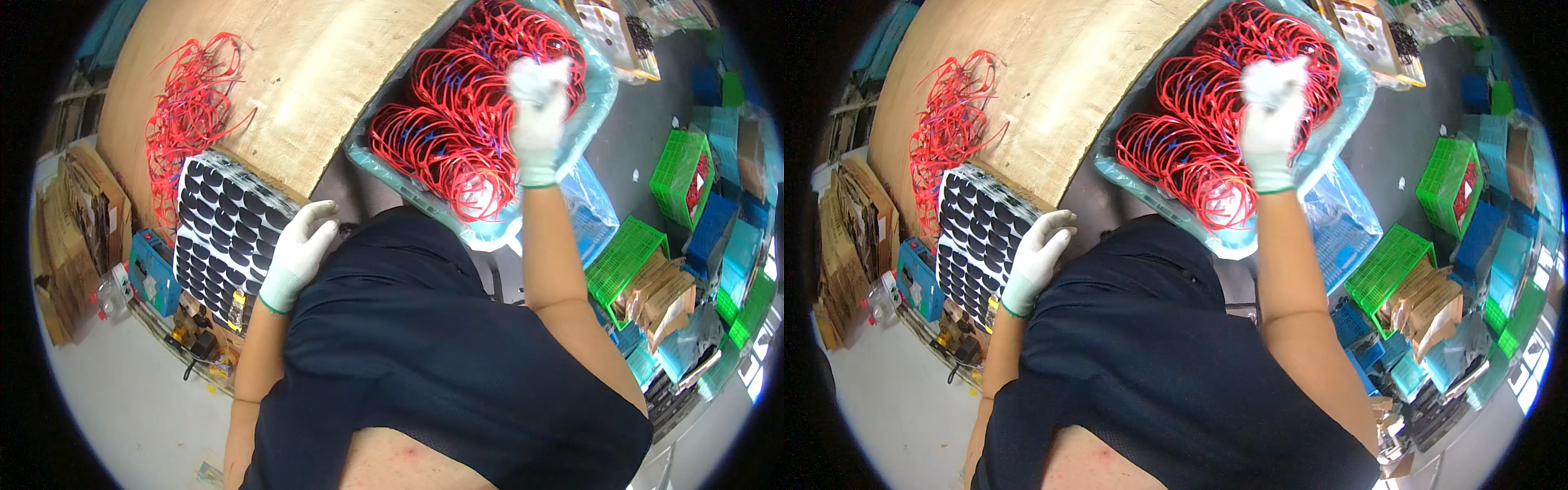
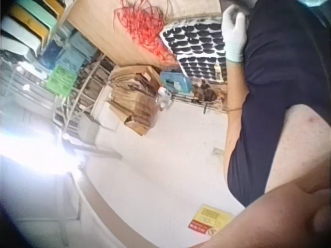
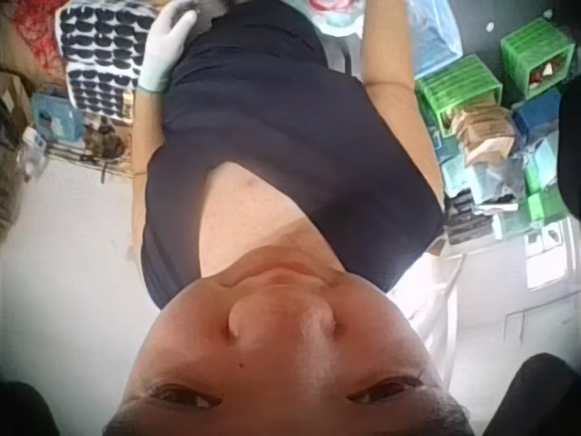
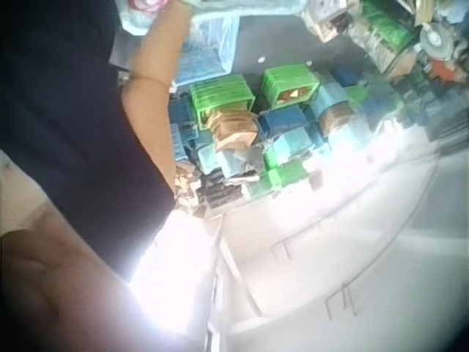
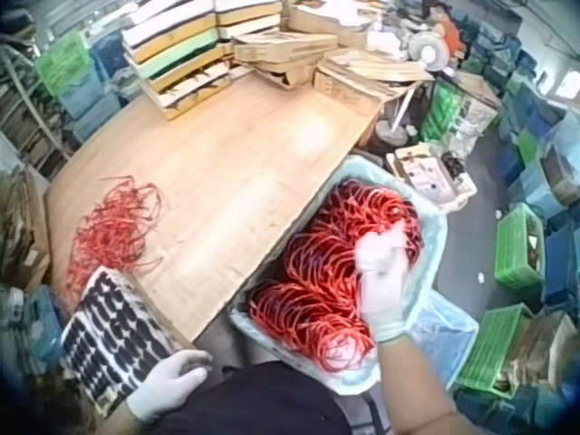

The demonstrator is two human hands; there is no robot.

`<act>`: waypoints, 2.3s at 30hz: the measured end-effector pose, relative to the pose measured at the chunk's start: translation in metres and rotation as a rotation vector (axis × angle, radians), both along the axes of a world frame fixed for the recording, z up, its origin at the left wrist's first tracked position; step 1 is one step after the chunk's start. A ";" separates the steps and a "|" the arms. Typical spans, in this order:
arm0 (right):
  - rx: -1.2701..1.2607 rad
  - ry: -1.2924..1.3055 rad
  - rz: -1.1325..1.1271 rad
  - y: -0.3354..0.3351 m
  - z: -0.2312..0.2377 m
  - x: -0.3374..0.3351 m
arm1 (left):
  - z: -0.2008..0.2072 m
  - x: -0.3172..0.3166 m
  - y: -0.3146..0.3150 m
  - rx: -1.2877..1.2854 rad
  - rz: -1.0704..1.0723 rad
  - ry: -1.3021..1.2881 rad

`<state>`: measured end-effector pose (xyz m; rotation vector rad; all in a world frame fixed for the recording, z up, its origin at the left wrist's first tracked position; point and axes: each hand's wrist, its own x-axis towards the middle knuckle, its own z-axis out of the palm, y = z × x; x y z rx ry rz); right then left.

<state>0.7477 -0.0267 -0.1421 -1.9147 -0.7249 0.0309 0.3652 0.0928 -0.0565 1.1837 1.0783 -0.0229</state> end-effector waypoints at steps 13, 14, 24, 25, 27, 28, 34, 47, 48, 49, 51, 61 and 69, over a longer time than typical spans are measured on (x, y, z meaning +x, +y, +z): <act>-1.145 -0.538 0.650 0.145 -0.096 -0.080 | -0.008 -0.090 -0.042 0.156 0.361 0.136; -1.186 -0.533 0.714 0.153 -0.093 -0.087 | -0.009 -0.097 -0.047 0.146 0.399 0.168; -1.396 0.067 1.171 0.190 -0.163 -0.078 | -0.015 -0.129 -0.091 -0.012 0.665 0.208; -1.346 0.086 1.195 0.191 -0.174 -0.070 | -0.014 -0.128 -0.088 -0.013 0.653 0.192; -1.302 0.004 1.277 0.195 -0.161 -0.073 | -0.015 -0.131 -0.088 -0.004 0.630 0.197; -1.288 -0.050 1.275 0.193 -0.141 -0.079 | -0.016 -0.133 -0.088 -0.001 0.619 0.200; -0.610 -0.282 0.714 0.100 -0.061 -0.084 | -0.030 -0.137 -0.071 0.058 0.472 0.141; -0.649 -0.590 0.531 0.081 -0.115 0.040 | -0.024 -0.042 -0.027 0.046 0.117 0.113; -0.880 -0.534 0.498 0.090 -0.111 0.029 | -0.025 -0.038 -0.032 0.012 0.154 0.137; -1.013 -0.510 0.494 0.094 -0.105 0.019 | -0.028 -0.041 -0.037 -0.001 0.164 0.160; -1.152 -0.459 0.483 0.101 -0.101 0.014 | -0.039 -0.051 -0.049 -0.005 0.192 0.159; -1.105 -0.416 0.487 0.103 -0.108 0.030 | -0.034 -0.047 -0.047 0.070 0.167 0.149; -0.845 -0.484 0.118 -0.021 -0.082 0.057 | -0.033 -0.054 -0.051 0.010 0.334 0.062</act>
